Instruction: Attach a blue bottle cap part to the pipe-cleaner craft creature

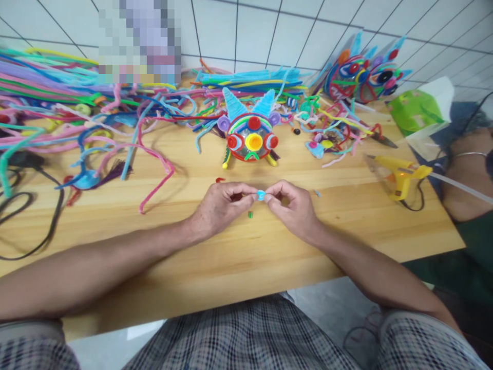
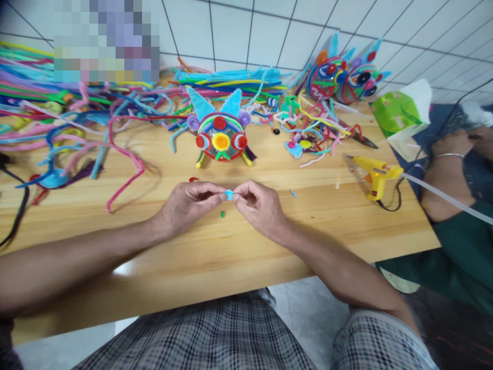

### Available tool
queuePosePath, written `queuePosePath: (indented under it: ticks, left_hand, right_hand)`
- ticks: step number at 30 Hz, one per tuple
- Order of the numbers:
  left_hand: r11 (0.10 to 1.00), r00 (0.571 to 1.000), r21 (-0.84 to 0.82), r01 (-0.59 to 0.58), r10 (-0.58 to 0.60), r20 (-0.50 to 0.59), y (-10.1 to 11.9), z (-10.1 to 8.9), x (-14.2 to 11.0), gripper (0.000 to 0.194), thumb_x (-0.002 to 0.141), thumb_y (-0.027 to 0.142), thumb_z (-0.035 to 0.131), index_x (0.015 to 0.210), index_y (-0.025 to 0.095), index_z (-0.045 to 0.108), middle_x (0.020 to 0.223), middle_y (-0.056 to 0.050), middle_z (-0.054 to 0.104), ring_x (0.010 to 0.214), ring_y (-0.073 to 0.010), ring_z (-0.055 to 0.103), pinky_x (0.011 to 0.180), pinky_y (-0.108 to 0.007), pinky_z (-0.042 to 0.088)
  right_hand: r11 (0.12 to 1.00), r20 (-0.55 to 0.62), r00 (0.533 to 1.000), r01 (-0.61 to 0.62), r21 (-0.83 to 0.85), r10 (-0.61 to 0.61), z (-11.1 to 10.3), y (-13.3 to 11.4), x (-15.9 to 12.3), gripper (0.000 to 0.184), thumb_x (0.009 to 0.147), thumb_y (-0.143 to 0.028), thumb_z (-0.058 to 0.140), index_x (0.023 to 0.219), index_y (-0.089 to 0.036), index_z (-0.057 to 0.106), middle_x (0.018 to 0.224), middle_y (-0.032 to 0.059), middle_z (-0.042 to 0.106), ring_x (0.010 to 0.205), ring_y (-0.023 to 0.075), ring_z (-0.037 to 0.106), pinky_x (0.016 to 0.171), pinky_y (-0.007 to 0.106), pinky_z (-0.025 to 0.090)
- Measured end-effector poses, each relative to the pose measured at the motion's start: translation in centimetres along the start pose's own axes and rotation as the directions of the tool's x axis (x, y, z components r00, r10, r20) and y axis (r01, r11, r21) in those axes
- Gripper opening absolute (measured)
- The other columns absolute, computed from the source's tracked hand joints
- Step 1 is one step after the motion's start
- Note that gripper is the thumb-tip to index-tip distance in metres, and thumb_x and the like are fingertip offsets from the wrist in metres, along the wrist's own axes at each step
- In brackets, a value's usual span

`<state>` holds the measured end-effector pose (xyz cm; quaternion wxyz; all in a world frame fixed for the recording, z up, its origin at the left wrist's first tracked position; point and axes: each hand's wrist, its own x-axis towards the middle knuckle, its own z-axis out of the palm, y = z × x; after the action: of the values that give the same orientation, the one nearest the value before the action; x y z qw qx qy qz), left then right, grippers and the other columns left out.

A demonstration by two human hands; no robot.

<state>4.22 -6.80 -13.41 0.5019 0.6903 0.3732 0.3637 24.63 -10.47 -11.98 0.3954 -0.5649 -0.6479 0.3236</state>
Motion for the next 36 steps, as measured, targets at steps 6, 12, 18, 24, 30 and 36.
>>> queuePosePath:
  ticks: [6, 12, 18, 24, 30, 36]
  left_hand:
    - [0.999, 1.0, -0.031, -0.015, 0.014, -0.004, 0.19, 0.01, -0.05, 0.021, 0.093, 0.038, 0.076, 0.096, 0.019, 0.085, 0.08, -0.004, 0.081, 0.067, -0.0146, 0.071, 0.06, -0.023, 0.056]
    - [0.999, 1.0, -0.049, -0.016, 0.016, -0.006, 0.3, 0.04, -0.08, 0.026, 0.092, 0.044, 0.077, 0.094, 0.02, 0.084, 0.077, -0.004, 0.079, 0.067, -0.016, 0.071, 0.059, -0.025, 0.058]
    - [0.999, 0.999, -0.03, -0.045, 0.045, 0.009, 0.29, 0.04, -0.07, 0.02, 0.095, 0.034, 0.072, 0.097, 0.018, 0.084, 0.082, -0.006, 0.081, 0.068, -0.0142, 0.07, 0.062, -0.024, 0.056]
    - [0.998, 0.998, 0.0, -0.063, 0.063, 0.011, 0.18, -0.02, -0.1, 0.018, 0.095, 0.03, 0.072, 0.097, 0.018, 0.084, 0.08, -0.005, 0.08, 0.065, -0.0126, 0.067, 0.06, -0.022, 0.052]
    - [0.999, 0.999, 0.015, -0.047, 0.046, 0.022, 0.24, -0.06, -0.13, 0.02, 0.096, 0.033, 0.072, 0.098, 0.018, 0.084, 0.082, -0.005, 0.081, 0.066, -0.013, 0.069, 0.06, -0.022, 0.053]
    - [1.0, 0.999, 0.012, -0.023, 0.023, 0.028, 0.21, -0.02, -0.13, 0.019, 0.096, 0.031, 0.071, 0.098, 0.017, 0.083, 0.083, -0.005, 0.082, 0.067, -0.0128, 0.07, 0.062, -0.021, 0.052]
  right_hand:
    - [0.999, 0.013, 1.0, -0.005, 0.033, 0.005, 0.09, 0.39, -0.04, 0.01, 0.088, -0.031, 0.067, 0.083, -0.023, 0.068, 0.073, -0.0009, 0.071, 0.065, 0.0136, 0.063, 0.061, 0.027, 0.049]
    - [0.992, 0.036, 0.999, 0.01, 0.123, -0.015, 0.09, 0.85, -0.17, 0.015, 0.092, -0.035, 0.071, 0.1, -0.023, 0.071, 0.086, 0.0012, 0.076, 0.076, 0.0147, 0.07, 0.07, 0.028, 0.056]
    - [0.992, 0.059, 0.994, 0.086, 0.096, -0.092, -0.1, 1.02, -0.23, 0.017, 0.094, -0.03, 0.068, 0.109, -0.025, 0.074, 0.093, 0.0018, 0.078, 0.082, 0.015, 0.071, 0.076, 0.03, 0.058]
    - [0.989, 0.069, 0.991, 0.107, 0.107, -0.114, -0.09, 0.95, -0.16, 0.01, 0.094, -0.024, 0.066, 0.101, -0.024, 0.073, 0.092, 0.0009, 0.078, 0.081, 0.0145, 0.07, 0.076, 0.03, 0.057]
    - [0.99, 0.075, 0.992, 0.091, 0.106, -0.099, -0.13, 0.84, -0.11, 0.008, 0.093, -0.026, 0.066, 0.098, -0.023, 0.072, 0.089, 0.0008, 0.076, 0.079, 0.0148, 0.068, 0.073, 0.03, 0.055]
    - [0.99, 0.067, 0.992, 0.097, 0.097, -0.104, -0.2, 0.7, -0.12, 0.006, 0.092, -0.024, 0.066, 0.096, -0.023, 0.071, 0.086, 0.0004, 0.075, 0.077, 0.0141, 0.067, 0.072, 0.029, 0.054]
